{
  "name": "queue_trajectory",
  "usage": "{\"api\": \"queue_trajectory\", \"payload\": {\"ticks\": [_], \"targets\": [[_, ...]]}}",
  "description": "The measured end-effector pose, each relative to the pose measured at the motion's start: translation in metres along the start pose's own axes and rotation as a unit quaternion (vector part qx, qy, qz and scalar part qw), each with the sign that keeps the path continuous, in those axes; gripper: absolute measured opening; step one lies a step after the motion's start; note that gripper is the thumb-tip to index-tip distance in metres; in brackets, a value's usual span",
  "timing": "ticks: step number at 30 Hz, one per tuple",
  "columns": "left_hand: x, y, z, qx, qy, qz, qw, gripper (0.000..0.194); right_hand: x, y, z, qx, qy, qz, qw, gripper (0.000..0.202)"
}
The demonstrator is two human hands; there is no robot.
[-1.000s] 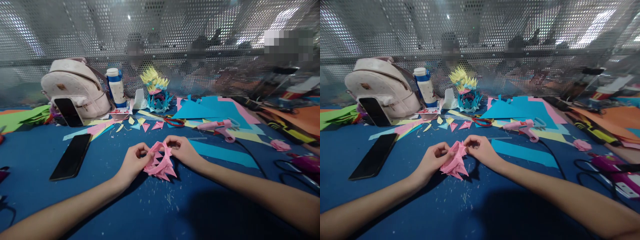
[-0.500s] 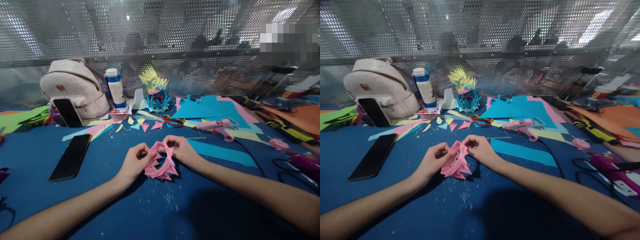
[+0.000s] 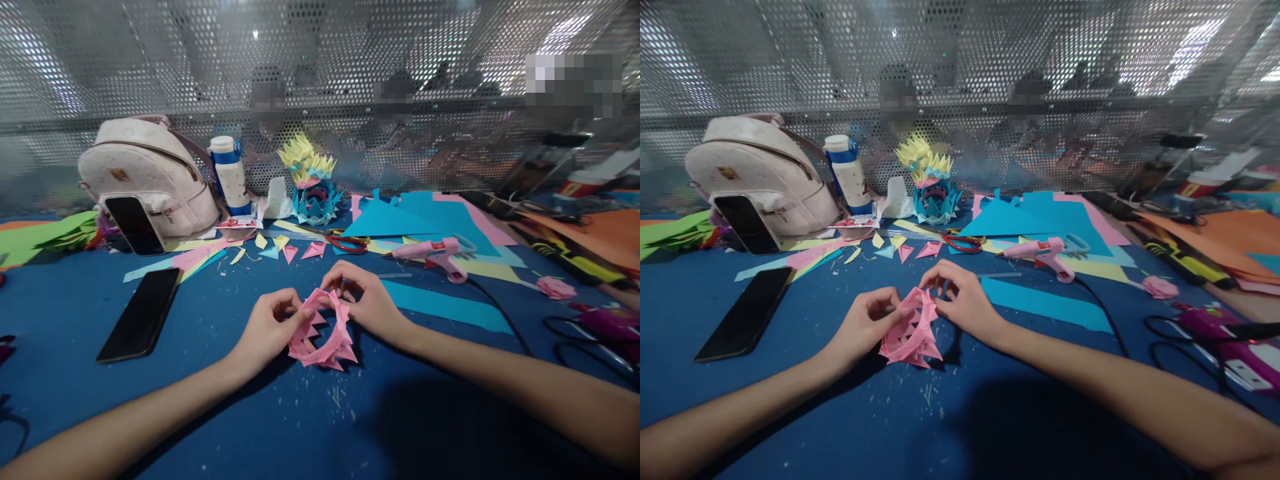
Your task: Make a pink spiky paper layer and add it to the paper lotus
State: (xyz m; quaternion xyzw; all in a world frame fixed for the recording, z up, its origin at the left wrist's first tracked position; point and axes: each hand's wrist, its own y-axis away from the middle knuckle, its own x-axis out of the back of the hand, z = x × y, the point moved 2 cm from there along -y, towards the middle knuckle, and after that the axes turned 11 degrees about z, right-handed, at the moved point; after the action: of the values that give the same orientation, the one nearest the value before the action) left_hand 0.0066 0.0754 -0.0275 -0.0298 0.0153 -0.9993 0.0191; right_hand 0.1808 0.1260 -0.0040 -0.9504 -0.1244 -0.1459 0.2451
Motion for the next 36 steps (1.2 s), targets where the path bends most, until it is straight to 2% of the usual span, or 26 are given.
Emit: {"api": "queue_trajectory", "payload": {"ticks": [5,7,9,11,13,15,17,19,21,24,26,28,36], "targets": [[-0.001,0.007,0.009,0.02,-0.002,-0.03,0.999,0.029,0.002,0.003,0.0,0.021,0.005,0.031,0.999,0.003],[0.004,0.006,0.015,-0.042,-0.074,-0.025,0.996,0.025,0.004,0.002,-0.001,0.026,0.006,0.038,0.999,0.006],[0.014,0.001,0.023,-0.162,-0.185,-0.004,0.969,0.018,0.007,-0.001,-0.002,0.018,0.014,0.04,0.999,0.008],[0.025,-0.005,0.03,-0.295,-0.288,0.022,0.911,0.01,0.008,-0.004,-0.002,-0.004,0.022,0.027,0.999,0.011],[0.037,-0.012,0.035,-0.377,-0.367,0.051,0.849,0.012,0.008,-0.007,-0.001,-0.036,0.012,-0.009,0.999,0.011],[0.045,-0.016,0.039,-0.407,-0.416,0.058,0.811,0.013,0.005,-0.008,-0.001,-0.078,-0.023,-0.069,0.994,0.018],[0.05,-0.018,0.044,-0.428,-0.444,0.05,0.786,0.014,0.0,-0.005,-0.002,-0.129,-0.07,-0.123,0.981,0.032],[0.05,-0.015,0.049,-0.483,-0.462,0.039,0.743,0.014,-0.004,-0.002,-0.003,-0.173,-0.111,-0.154,0.966,0.035],[0.048,-0.01,0.054,-0.569,-0.468,0.044,0.675,0.014,-0.007,0.002,-0.005,-0.201,-0.142,-0.164,0.955,0.032],[0.044,-0.001,0.059,-0.705,-0.456,0.064,0.539,0.01,-0.008,0.004,-0.007,-0.236,-0.18,-0.162,0.941,0.031],[0.043,0.002,0.061,-0.753,-0.451,0.065,0.475,0.009,-0.007,0.005,-0.008,-0.259,-0.199,-0.153,0.933,0.029],[0.043,0.002,0.061,-0.762,-0.455,0.057,0.456,0.008,-0.006,0.005,-0.008,-0.277,-0.212,-0.144,0.926,0.027],[0.044,-0.001,0.06,-0.758,-0.463,0.056,0.455,0.007,-0.006,0.006,-0.004,-0.318,-0.266,-0.127,0.901,0.022]]}}
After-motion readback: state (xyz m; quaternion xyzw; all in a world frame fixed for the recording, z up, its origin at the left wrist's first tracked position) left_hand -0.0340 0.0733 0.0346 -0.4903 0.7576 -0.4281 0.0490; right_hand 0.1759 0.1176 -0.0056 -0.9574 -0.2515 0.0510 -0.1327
